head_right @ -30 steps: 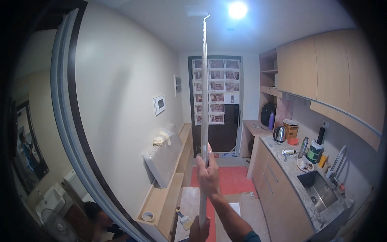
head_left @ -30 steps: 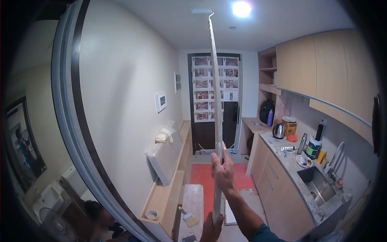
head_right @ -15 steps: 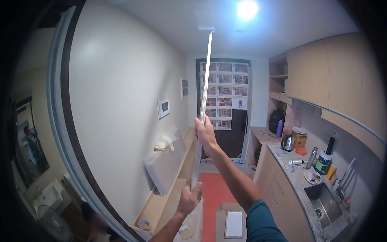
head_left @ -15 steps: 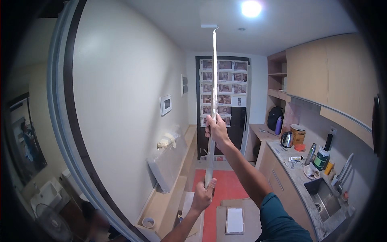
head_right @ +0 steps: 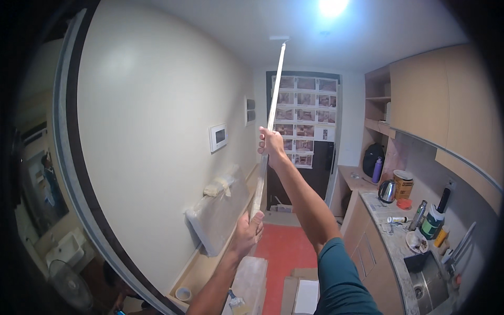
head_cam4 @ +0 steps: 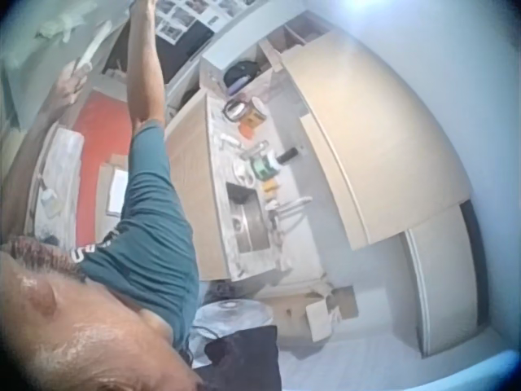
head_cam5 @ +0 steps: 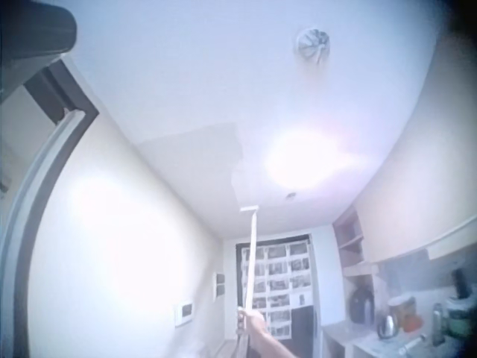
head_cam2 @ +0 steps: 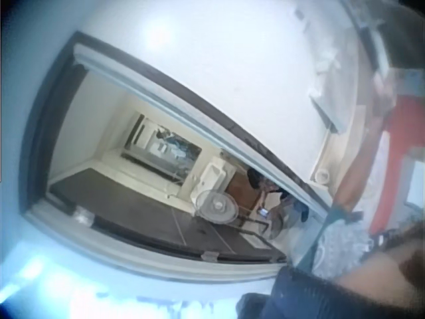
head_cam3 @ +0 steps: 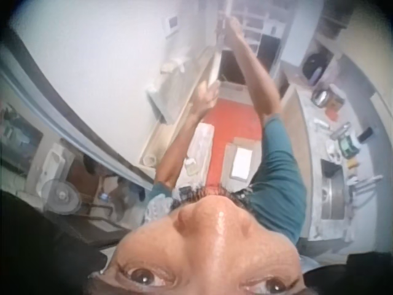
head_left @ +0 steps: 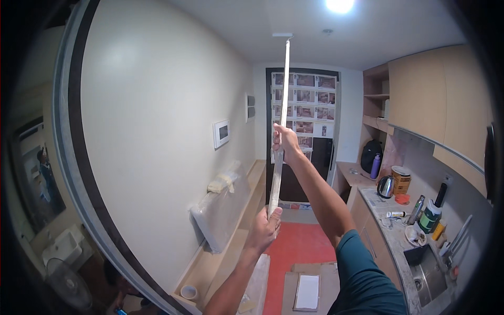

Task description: The person paints the ceiling of a kitchen using a long-handled roller. They repeatedly dip the roller into a paint tray on the floor and apply white paint to the ceiling surface in long strokes. The person moves around the room to cover different sections of the ceiling.

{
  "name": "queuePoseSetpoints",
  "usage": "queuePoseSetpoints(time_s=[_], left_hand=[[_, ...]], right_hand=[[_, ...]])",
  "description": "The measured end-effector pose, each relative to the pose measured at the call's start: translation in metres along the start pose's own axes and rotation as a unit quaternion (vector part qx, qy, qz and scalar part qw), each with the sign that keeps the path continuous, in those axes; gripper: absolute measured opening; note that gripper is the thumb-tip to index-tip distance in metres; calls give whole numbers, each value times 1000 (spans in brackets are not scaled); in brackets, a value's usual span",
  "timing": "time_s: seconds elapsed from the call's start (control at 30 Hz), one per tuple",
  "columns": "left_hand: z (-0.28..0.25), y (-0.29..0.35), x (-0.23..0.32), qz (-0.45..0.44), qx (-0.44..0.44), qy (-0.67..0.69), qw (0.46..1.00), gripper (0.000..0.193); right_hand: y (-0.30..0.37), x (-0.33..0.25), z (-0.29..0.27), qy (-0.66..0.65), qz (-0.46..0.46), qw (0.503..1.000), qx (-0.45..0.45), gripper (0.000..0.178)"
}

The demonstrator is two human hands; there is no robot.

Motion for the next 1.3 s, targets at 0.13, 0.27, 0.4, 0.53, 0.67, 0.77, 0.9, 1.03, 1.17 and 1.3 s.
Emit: queuePoseSetpoints(time_s=[0.13,0.27,0.4,0.53,0.67,0.77,0.9,1.03,1.17,1.3], left_hand=[[-8,31,-17,19,19,-20,999,33],[-5,93,-32,20,6,-72,997,33],[-3,162,-29,5,12,-112,994,35],[-12,234,-25,-45,25,-143,988,37],[-19,295,-15,-2,34,-250,968,34],[-13,342,1,-2,38,-311,950,33],[-26,410,-17,-9,68,-346,936,32],[-27,463,-22,241,28,-572,784,33],[-40,494,-45,105,10,-497,862,35],[-43,513,-52,-68,41,-338,938,37]], right_hand=[[44,8,21,99,-32,994,29,22],[102,27,21,106,-31,994,17,23],[171,30,28,197,-110,973,58,24],[242,36,63,182,-120,974,58,21],[309,40,95,141,-86,986,32,25],[354,41,111,160,-115,980,27,24],[419,42,142,145,-85,986,19,24],[462,58,145,127,-77,988,26,29],[492,69,152,134,-68,989,19,32],[514,77,151,166,-99,981,19,32]])
Point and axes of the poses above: each hand's wrist, its own y-axis away from the middle knuckle, its own z-axis out of the palm, x = y × z, the point moved 7 cm from there along -y, towards the middle knuckle, and after that the axes turned 2 degrees about z, right-handed, at the moved point
